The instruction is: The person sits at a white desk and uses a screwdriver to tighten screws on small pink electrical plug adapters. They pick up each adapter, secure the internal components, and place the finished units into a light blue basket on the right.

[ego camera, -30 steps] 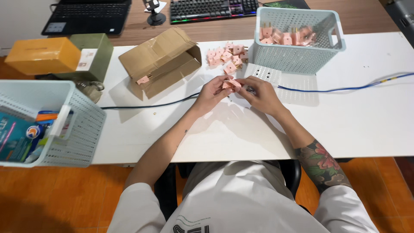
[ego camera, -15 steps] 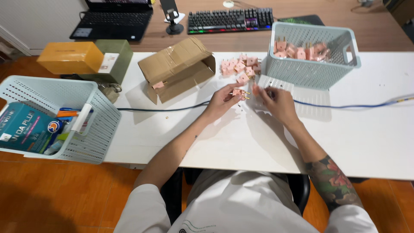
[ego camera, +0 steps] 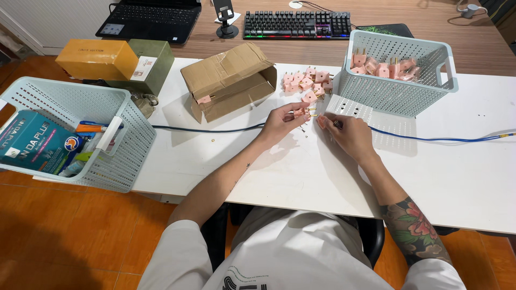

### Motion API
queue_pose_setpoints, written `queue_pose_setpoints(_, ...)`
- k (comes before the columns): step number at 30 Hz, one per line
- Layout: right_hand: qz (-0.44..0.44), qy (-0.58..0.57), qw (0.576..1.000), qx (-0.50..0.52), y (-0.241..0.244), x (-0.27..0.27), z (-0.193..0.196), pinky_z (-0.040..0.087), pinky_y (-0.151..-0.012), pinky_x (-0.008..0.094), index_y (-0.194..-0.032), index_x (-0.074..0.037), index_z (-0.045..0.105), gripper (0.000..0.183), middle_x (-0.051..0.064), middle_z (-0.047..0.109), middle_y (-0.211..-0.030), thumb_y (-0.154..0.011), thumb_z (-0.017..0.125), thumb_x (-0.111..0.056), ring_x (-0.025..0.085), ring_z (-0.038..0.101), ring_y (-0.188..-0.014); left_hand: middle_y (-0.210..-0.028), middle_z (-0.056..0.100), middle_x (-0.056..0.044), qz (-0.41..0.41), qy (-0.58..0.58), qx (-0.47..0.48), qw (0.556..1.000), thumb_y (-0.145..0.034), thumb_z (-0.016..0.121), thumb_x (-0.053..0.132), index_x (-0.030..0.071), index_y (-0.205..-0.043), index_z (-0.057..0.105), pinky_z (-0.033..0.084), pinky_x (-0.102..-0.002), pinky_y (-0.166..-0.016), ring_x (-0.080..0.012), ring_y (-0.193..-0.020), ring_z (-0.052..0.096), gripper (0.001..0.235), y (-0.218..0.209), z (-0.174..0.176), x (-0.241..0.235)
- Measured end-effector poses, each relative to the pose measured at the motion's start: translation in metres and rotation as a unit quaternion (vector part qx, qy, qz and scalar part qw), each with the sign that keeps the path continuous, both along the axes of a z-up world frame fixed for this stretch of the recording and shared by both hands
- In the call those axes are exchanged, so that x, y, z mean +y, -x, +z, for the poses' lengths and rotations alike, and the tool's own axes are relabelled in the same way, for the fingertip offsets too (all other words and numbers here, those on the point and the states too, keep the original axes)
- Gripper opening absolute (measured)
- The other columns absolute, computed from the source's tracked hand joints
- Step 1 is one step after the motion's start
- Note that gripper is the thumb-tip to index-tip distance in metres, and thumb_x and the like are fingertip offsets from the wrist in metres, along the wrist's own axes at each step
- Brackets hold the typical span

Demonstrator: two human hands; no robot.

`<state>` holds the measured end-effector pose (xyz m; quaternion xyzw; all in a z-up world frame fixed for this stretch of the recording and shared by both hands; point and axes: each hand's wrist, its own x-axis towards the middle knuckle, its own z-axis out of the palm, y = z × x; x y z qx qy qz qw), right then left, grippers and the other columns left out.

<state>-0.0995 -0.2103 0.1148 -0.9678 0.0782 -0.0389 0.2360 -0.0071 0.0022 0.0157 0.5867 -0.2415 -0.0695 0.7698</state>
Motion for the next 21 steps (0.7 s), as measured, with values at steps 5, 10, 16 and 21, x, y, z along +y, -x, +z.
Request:
queue_pose_setpoints(5,0.024,0.042,0.998,-0.037,-0.026,-0.033,-0.05,0.063,-0.087,0.055,-0.138,-0.028,0.083,0.036,0.018,0.085,-0.091,-0.111,0.071,-0.05,0.048,0.083,-0.1,-0.126,0.077,-0.007,-0.004,-0.01,0.002,1.0,-0.098,0.096,0.02,0.009,-0.145,0.08,0.062,-0.031,-0.106,-0.0116,-0.112,0.079,0.05,0.004,0.004,0.0)
queue_pose_setpoints(10,0.133,0.014,0.989,-0.059,-0.012,-0.016,-0.025,0.062,-0.093,0.061,-0.131,-0.018,0.084,0.027,0.019,0.089,-0.108,-0.111,0.072,-0.033,0.054,0.081,-0.105,-0.128,0.08,-0.01,0.008,-0.01,-0.011,1.0,-0.099,0.095,0.02,0.008,-0.144,0.08,0.061,-0.031,-0.105,-0.0133,-0.114,0.079,0.049,-0.004,-0.004,0.0)
queue_pose_setpoints(16,0.191,0.075,0.979,-0.016,-0.014,-0.011,-0.043,0.065,-0.096,0.056,-0.119,-0.026,0.087,0.025,0.009,0.09,-0.12,-0.104,0.08,-0.044,0.046,0.083,-0.109,-0.128,0.081,-0.008,0.011,-0.009,-0.013,1.0,-0.099,0.096,0.022,0.01,-0.143,0.08,0.06,-0.027,-0.101,-0.0096,-0.111,0.078,0.048,0.004,0.01,0.003)
queue_pose_setpoints(21,0.189,0.096,0.977,-0.038,-0.019,-0.009,-0.058,0.066,-0.093,0.052,-0.12,-0.028,0.087,0.023,0.003,0.089,-0.119,-0.108,0.078,-0.046,0.039,0.085,-0.106,-0.127,0.081,-0.008,0.008,-0.019,-0.02,1.0,-0.1,0.096,0.024,0.01,-0.143,0.08,0.058,-0.026,-0.098,-0.0083,-0.108,0.076,0.048,0.004,0.007,0.003)
